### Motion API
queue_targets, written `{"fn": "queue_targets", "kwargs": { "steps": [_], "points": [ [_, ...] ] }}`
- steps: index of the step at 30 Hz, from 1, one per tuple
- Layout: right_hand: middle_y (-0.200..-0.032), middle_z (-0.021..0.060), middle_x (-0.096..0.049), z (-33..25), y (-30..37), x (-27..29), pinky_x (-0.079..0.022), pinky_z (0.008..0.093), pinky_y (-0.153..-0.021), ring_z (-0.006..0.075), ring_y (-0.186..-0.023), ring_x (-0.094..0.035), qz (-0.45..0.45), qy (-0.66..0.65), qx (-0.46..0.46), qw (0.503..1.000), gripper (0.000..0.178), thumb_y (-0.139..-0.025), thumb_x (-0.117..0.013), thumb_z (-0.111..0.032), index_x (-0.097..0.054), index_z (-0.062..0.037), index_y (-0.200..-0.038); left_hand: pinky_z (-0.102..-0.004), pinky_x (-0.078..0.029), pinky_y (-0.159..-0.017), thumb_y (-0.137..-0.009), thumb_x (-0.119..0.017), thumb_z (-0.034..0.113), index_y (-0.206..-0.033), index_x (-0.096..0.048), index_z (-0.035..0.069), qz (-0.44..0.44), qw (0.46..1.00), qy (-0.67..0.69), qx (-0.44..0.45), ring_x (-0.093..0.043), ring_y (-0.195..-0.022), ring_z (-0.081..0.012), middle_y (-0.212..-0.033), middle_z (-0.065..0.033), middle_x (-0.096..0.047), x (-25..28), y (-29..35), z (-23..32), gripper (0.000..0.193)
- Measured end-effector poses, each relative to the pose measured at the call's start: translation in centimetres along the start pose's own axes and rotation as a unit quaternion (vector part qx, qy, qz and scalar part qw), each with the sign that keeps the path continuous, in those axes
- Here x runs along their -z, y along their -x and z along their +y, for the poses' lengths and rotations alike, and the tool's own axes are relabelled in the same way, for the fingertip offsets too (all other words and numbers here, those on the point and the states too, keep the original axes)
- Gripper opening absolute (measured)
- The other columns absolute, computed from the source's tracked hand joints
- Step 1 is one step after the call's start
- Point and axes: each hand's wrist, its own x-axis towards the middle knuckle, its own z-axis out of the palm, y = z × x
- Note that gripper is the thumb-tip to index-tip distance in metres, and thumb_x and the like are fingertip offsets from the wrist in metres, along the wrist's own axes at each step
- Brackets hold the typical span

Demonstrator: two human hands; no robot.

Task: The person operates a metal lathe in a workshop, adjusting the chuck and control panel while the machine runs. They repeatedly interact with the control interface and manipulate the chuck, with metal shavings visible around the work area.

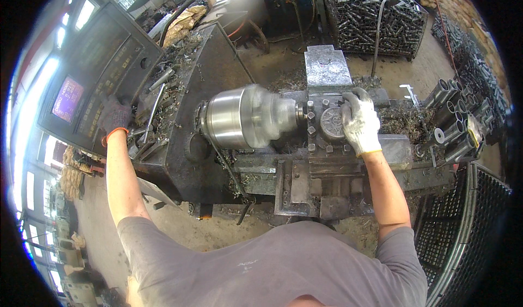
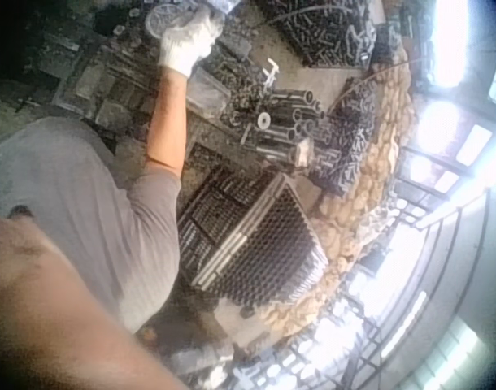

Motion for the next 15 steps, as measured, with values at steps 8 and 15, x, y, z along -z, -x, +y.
{"fn": "queue_targets", "kwargs": {
  "steps": [8, 15],
  "points": [
    [-0.133, 0.0141, -0.064, 0.04, -0.01, -0.04, -0.055, 0.0479, -0.098, 0.038, -0.119, -0.064, -0.001, 0.005, 0.002, 1.0, 0.025, -0.098, -0.063, -0.018, -0.071, -0.0097, -0.12, -0.0603, -0.053, -0.1, -0.096, -0.062, 0.052, -0.139, -0.063, 0.011, -0.016, 1.0, 0.0, -0.005, -0.063, -0.132, -0.0431, -0.166, -0.0175, -0.041, 0.89, 0.67, 0.2, 0.059],
    [-0.133, 0.0141, -0.065, -0.17, -0.02, -0.1, -0.055, 0.047, -0.097, 0.0376, -0.118, -0.065, 0.012, 0.004, -0.003, 1.0, 0.024, -0.097, -0.064, -0.018, -0.072, -0.0091, -0.118, -0.0596, -0.053, -0.099, -0.098, -0.058, 0.057, -0.136, -0.062, 0.01, -0.003, 1.0, -0.012, -0.015, -0.063, -0.129, -0.0438, -0.152, -0.0208, -0.055, 0.6, 0.58, 0.08, 0.061]
  ]
}}
